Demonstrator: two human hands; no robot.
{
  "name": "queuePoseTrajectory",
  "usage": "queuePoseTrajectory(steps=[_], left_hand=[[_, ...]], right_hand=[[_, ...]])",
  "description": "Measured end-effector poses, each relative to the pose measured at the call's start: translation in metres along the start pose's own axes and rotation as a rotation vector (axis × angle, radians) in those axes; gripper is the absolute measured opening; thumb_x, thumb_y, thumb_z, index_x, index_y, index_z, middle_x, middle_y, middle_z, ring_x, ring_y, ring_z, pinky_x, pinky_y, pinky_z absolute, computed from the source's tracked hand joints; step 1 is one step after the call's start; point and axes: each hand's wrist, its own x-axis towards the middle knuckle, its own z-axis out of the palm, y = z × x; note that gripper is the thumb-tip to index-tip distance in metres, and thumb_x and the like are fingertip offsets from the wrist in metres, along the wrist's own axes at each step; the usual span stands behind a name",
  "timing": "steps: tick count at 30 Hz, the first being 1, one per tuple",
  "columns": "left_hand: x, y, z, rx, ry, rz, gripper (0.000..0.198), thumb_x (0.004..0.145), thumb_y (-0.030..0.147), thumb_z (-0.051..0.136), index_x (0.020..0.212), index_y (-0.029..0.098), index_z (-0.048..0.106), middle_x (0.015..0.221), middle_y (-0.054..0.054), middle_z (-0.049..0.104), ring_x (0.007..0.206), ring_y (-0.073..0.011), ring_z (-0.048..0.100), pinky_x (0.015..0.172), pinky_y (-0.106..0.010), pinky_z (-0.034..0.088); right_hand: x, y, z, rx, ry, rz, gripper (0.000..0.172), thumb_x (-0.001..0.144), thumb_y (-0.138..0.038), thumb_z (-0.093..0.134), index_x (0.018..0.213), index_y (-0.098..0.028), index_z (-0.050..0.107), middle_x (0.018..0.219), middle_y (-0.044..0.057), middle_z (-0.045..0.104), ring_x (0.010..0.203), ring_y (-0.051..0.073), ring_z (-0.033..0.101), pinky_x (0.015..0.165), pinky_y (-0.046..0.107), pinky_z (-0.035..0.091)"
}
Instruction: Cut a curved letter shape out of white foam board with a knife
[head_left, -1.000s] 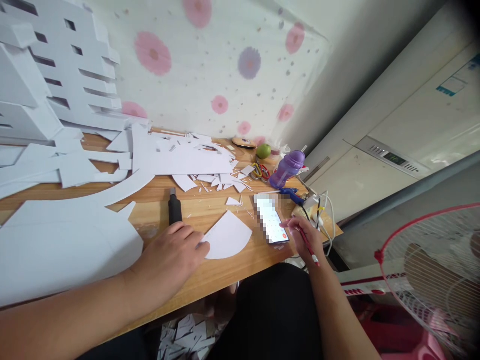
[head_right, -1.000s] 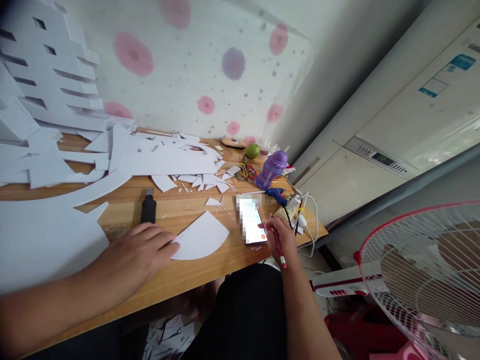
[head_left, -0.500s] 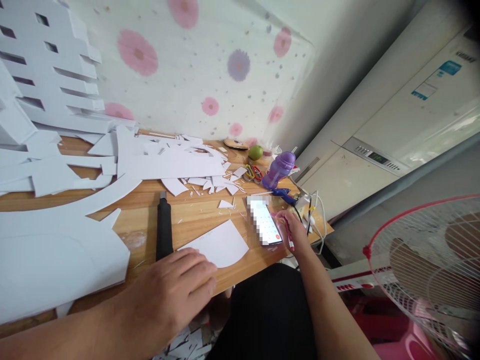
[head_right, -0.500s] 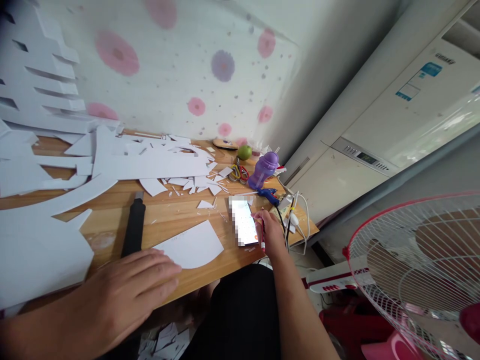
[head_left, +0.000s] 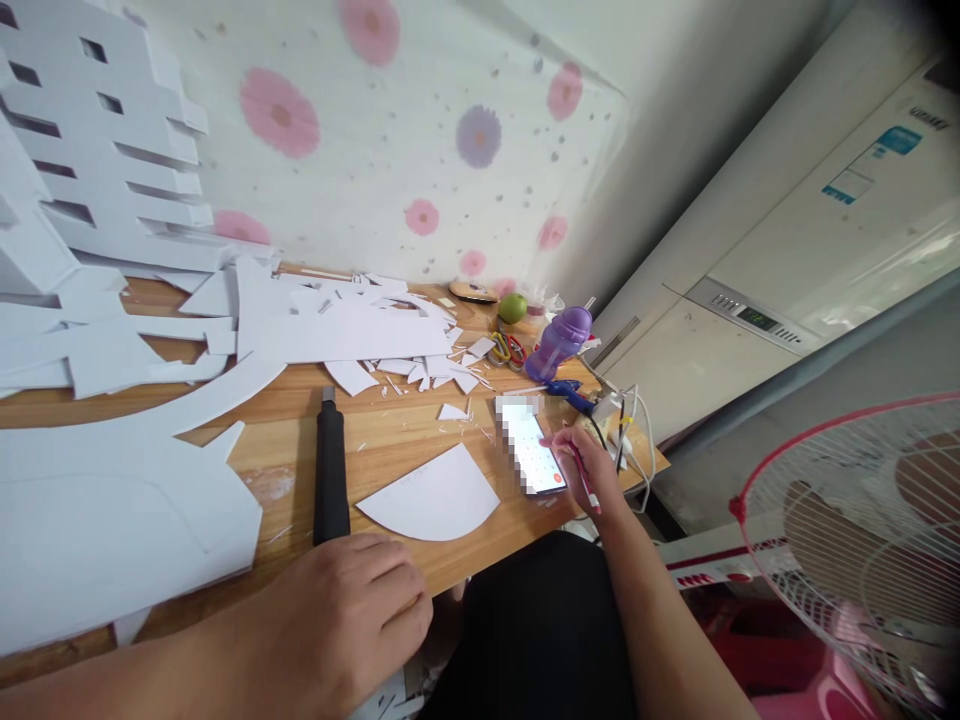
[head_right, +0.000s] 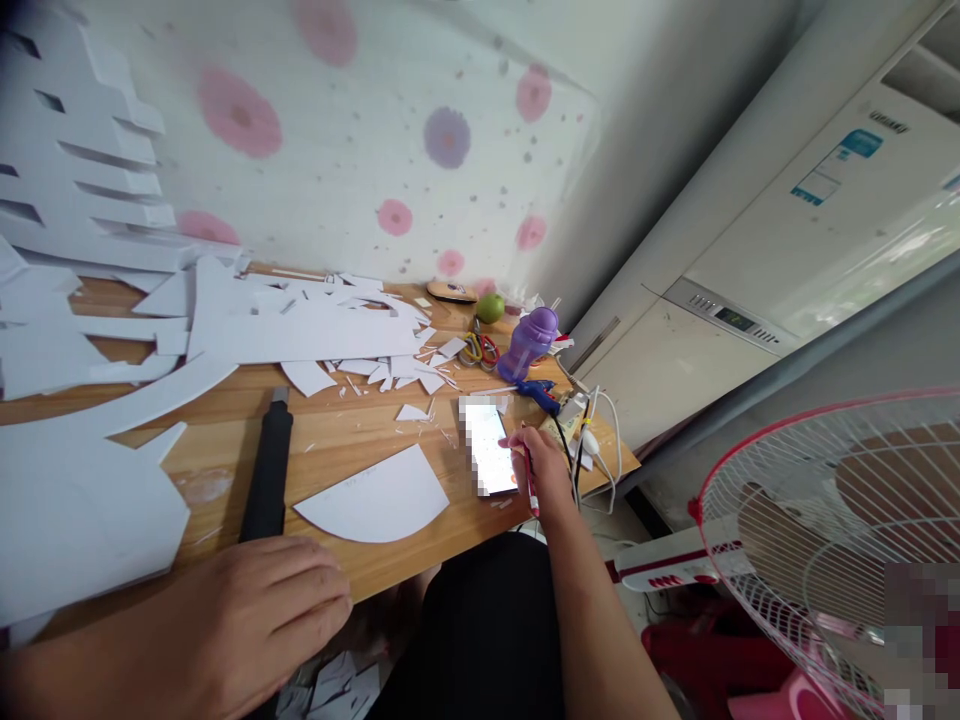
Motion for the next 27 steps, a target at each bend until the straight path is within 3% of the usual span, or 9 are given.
queuePoseTrajectory(steps=[6, 11, 13, 21, 27], left_hand=[[-0.002, -0.003, 0.002, -0.003, 0.000, 0.014, 0.018, 0.084, 0.007, 0.050, 0.085, 0.022, 0.061, 0.076, -0.001, 0.063, 0.068, -0.0178, 0.055, 0.067, -0.032, 0.051], [-0.001, -0.003, 0.000, -0.010, 0.016, -0.007, 0.019, 0.087, 0.009, 0.048, 0.082, 0.021, 0.061, 0.074, -0.001, 0.062, 0.068, -0.0179, 0.055, 0.067, -0.031, 0.050], [0.000, -0.002, -0.001, -0.002, 0.016, -0.006, 0.019, 0.088, 0.010, 0.047, 0.080, 0.021, 0.061, 0.073, -0.002, 0.061, 0.067, -0.0179, 0.055, 0.066, -0.031, 0.050], [-0.005, -0.006, 0.003, 0.017, -0.003, -0.007, 0.017, 0.083, 0.007, 0.050, 0.080, 0.021, 0.060, 0.074, -0.002, 0.062, 0.068, -0.0186, 0.057, 0.066, -0.032, 0.053], [0.003, -0.007, -0.013, 0.055, 0.219, -0.049, 0.022, 0.090, 0.014, 0.046, 0.086, 0.023, 0.066, 0.072, -0.002, 0.067, 0.066, -0.0163, 0.059, 0.067, -0.028, 0.052]], right_hand=[[-0.003, -0.006, -0.004, 0.009, -0.030, -0.055, 0.015, 0.083, -0.020, 0.049, 0.077, -0.025, 0.062, 0.081, 0.002, 0.073, 0.074, 0.022, 0.065, 0.073, 0.036, 0.053], [-0.010, -0.017, -0.004, 0.013, 0.000, -0.117, 0.024, 0.080, -0.013, 0.049, 0.061, -0.026, 0.057, 0.063, -0.002, 0.070, 0.068, 0.021, 0.063, 0.103, 0.051, 0.041], [-0.012, -0.019, -0.003, 0.010, -0.005, -0.138, 0.025, 0.078, -0.012, 0.050, 0.060, -0.026, 0.059, 0.062, -0.003, 0.070, 0.064, 0.020, 0.062, 0.109, 0.053, 0.035], [-0.016, -0.014, -0.003, 0.038, 0.087, -0.148, 0.025, 0.082, -0.014, 0.050, 0.060, -0.025, 0.057, 0.062, -0.003, 0.069, 0.065, 0.018, 0.065, 0.109, 0.052, 0.035], [-0.020, -0.013, -0.011, 0.096, 0.200, -0.107, 0.013, 0.086, -0.019, 0.050, 0.074, -0.024, 0.051, 0.072, -0.001, 0.074, 0.074, 0.020, 0.070, 0.104, 0.049, 0.042]])
